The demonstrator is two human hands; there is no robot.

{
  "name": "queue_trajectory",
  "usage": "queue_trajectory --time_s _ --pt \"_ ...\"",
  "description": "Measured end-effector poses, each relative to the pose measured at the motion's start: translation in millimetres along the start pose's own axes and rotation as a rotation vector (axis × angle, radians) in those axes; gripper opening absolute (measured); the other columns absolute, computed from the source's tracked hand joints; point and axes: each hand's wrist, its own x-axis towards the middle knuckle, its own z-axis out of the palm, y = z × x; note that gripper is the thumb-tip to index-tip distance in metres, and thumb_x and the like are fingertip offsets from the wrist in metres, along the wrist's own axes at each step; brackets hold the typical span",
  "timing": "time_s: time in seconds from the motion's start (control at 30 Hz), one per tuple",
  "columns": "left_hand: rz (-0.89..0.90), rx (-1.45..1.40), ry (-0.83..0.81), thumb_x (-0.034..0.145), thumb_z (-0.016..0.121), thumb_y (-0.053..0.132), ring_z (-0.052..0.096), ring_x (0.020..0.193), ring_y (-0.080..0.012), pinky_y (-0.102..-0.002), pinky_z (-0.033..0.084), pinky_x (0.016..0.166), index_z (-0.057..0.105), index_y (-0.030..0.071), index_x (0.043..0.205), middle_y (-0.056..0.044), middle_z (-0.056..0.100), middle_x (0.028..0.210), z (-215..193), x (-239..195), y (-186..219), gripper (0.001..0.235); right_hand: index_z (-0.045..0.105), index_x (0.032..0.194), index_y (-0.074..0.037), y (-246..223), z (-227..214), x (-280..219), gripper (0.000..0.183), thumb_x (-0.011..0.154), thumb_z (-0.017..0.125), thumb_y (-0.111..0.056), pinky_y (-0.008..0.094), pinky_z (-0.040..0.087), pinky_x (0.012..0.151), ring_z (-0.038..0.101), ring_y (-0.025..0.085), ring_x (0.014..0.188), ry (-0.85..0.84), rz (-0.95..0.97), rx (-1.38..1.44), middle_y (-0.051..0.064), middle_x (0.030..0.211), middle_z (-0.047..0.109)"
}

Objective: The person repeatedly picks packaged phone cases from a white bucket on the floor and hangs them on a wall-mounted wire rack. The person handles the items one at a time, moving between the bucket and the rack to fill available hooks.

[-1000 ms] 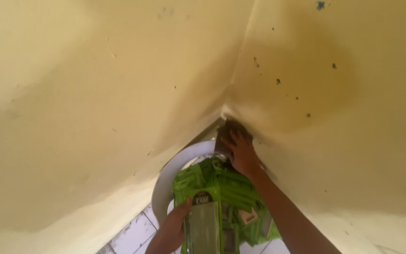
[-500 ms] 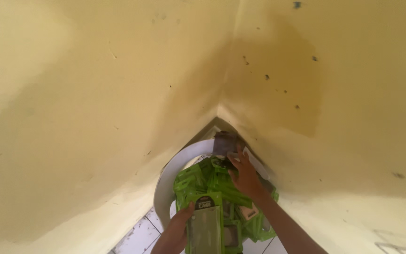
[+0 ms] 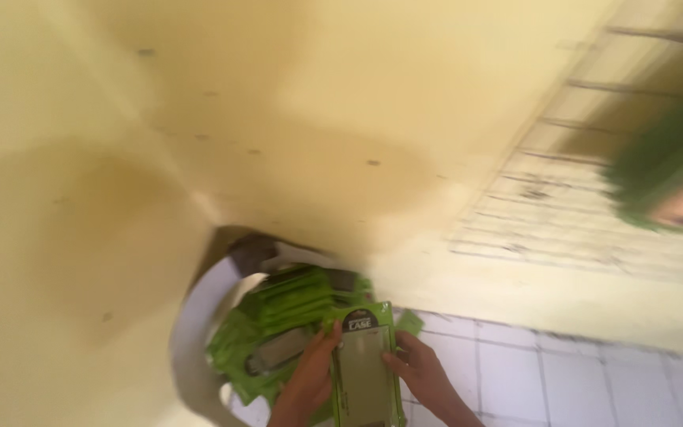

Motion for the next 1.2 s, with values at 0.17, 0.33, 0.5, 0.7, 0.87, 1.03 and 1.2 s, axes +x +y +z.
queue_trajectory --time_s 0.17,0.33,0.5,0.7,0.87,1.03,1.2 --pt "0.059 0.262 -0.122 0.1 0.056 0.036 0.063 0.113 -0.0197 -0.036 0.052 0.099 0.054 0.005 0.14 -0.011 0.068 0.129 96.2 12.1 -52.0 0.05 0.067 0.126 0.005 7.8 -71.7 -61.4 0.037 0.093 0.07 -0.012 0.034 0.061 0.082 0.074 0.017 0.093 0.185 0.034 0.087 0.011 0.103 0.08" --pt "0.371 0.794 -0.338 0.098 0.066 0.022 0.062 0.12 -0.021 -0.035 0.05 0.102 0.052 0.007 0.14 -0.015 0.068 0.129 192.6 5.3 -109.6 0.046 0.063 0.13 0.002 46.5 -158.1 -123.1 0.043 0.089 0.071 -0.006 0.032 0.062 0.085 0.074 0.016 0.096 0.422 0.003 0.197 0.01 0.106 0.08" --pt "0.361 0.873 -0.401 0.086 0.072 0.004 0.073 0.115 -0.0234 -0.033 0.062 0.092 0.021 0.021 0.16 -0.013 0.068 0.128 291.4 -1.3 -182.5 0.091 0.065 0.129 0.006 64.7 -268.2 -177.7 0.041 0.088 0.07 0.0 0.033 0.061 0.086 0.074 0.017 0.098 0.591 -0.118 0.257 0.014 0.108 0.08" --pt "0.745 1.071 -0.485 0.082 0.075 -0.003 0.068 0.119 -0.0255 -0.035 0.063 0.088 0.042 0.019 0.151 -0.011 0.06 0.134 419.3 -25.0 -202.9 0.08 0.039 0.152 -0.009 -18.8 -368.0 -223.4 0.078 0.083 0.07 0.007 0.029 0.061 0.074 0.074 0.016 0.094 0.703 -0.447 0.164 0.012 0.122 0.069" --pt "1.032 1.162 -0.475 0.083 0.076 -0.001 0.062 0.118 -0.0289 -0.04 0.054 0.091 0.045 0.02 0.151 -0.012 0.058 0.126 508.6 -37.7 -163.9 0.078 0.05 0.149 -0.007 -116.0 -422.7 -240.3 0.069 0.085 0.071 0.005 0.025 0.065 0.069 0.066 0.013 0.098 0.761 -0.792 -0.346 0.008 0.12 0.062" --pt "1.266 1.147 -0.458 0.088 0.072 0.0 0.062 0.111 -0.03 -0.04 0.05 0.096 0.043 0.021 0.156 -0.014 0.056 0.117 584.5 -21.5 -136.6 0.077 0.05 0.149 -0.009 -190.0 -464.4 -225.5 0.071 0.084 0.074 0.004 0.026 0.06 0.063 0.064 0.013 0.088 0.871 -0.809 -0.428 0.007 0.112 0.059" --pt "1.385 1.122 -0.35 0.09 0.07 0.0 0.061 0.106 -0.0303 -0.041 0.052 0.092 0.043 0.022 0.156 -0.014 0.055 0.118 629.0 15.8 -116.3 0.075 0.047 0.152 -0.008 -236.5 -502.2 -189.9 0.069 0.088 0.07 0.005 0.025 0.065 0.074 0.066 0.011 0.09 0.787 -0.917 -0.362 0.006 0.12 0.056"
